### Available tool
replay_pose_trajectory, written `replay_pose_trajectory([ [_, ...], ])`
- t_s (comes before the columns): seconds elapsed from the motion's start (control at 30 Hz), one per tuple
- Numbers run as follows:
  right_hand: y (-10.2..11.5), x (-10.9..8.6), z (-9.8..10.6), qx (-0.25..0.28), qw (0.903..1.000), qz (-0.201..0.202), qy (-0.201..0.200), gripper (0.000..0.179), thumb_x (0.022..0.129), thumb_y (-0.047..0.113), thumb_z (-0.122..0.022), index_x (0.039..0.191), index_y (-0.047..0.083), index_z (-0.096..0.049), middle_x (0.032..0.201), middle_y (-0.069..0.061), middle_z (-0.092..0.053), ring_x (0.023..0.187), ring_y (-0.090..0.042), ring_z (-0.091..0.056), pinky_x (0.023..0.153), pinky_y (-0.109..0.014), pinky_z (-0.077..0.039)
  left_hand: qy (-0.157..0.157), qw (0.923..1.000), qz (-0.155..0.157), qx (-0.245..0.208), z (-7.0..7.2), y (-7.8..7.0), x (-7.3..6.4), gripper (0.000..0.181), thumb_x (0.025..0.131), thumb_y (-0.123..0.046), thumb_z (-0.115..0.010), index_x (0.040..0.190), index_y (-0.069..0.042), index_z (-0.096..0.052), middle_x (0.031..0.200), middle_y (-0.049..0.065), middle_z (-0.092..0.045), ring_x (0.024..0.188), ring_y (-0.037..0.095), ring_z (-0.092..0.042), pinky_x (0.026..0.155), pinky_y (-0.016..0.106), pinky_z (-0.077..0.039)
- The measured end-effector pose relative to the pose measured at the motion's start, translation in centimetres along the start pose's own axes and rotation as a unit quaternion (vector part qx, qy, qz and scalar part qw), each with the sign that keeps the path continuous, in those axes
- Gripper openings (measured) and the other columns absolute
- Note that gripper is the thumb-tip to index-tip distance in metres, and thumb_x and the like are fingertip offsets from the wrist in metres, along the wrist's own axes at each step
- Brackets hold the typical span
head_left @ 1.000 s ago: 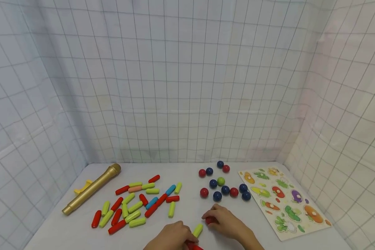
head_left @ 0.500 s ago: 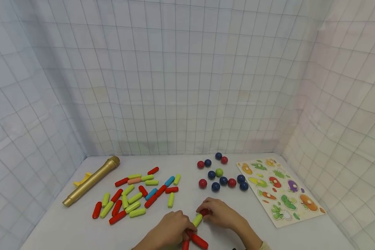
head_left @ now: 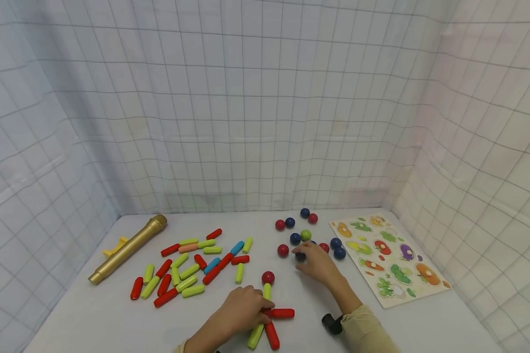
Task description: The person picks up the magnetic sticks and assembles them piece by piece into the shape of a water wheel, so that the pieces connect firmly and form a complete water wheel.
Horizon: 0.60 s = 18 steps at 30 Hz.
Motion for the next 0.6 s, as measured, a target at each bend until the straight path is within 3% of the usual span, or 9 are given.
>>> replay_pose_trajectory([
  [0.17,-1.3,1.4,-0.3,-0.018,0.9991,-0.037,-0.004,0.037,0.078,0.013,-0.080,0.114,0.014,-0.070,0.121,-0.010,-0.060,0.111,-0.025,-0.060,0.099,-0.045,-0.050,-0.010,0.9999,-0.002,-0.007,0.1,0.2,0.0,0.030,0.083,-0.039,-0.075,0.111,-0.029,-0.074,0.074,-0.013,-0.058,0.066,0.004,-0.044,0.060,0.019,-0.039],
  [0.33,-1.7,1.7,-0.7,-0.003,0.9987,-0.050,0.013,0.033,0.079,0.011,-0.079,0.111,0.014,-0.070,0.118,-0.011,-0.060,0.108,-0.026,-0.060,0.099,-0.047,-0.049,-0.015,0.9996,0.005,-0.024,-0.3,0.6,-0.1,0.029,0.083,-0.040,-0.074,0.109,-0.027,-0.075,0.071,-0.014,-0.057,0.065,0.003,-0.044,0.060,0.019,-0.038],
  [0.6,-1.6,-1.0,-0.4,0.040,0.9983,-0.011,0.040,0.027,0.076,0.009,-0.080,0.101,0.013,-0.070,0.101,-0.002,-0.067,0.094,-0.018,-0.059,0.088,-0.041,-0.053,-0.033,0.9988,0.009,-0.036,-0.1,0.6,0.1,0.031,0.081,-0.040,-0.076,0.109,-0.026,-0.075,0.071,-0.017,-0.061,0.066,0.002,-0.045,0.059,0.019,-0.038],
])
Point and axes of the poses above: each hand's wrist, its own x-axis towards the middle knuckle, its own z-axis out of the back of the hand, y = z × x, the point moved 6 cm from there along x, towards the middle knuckle
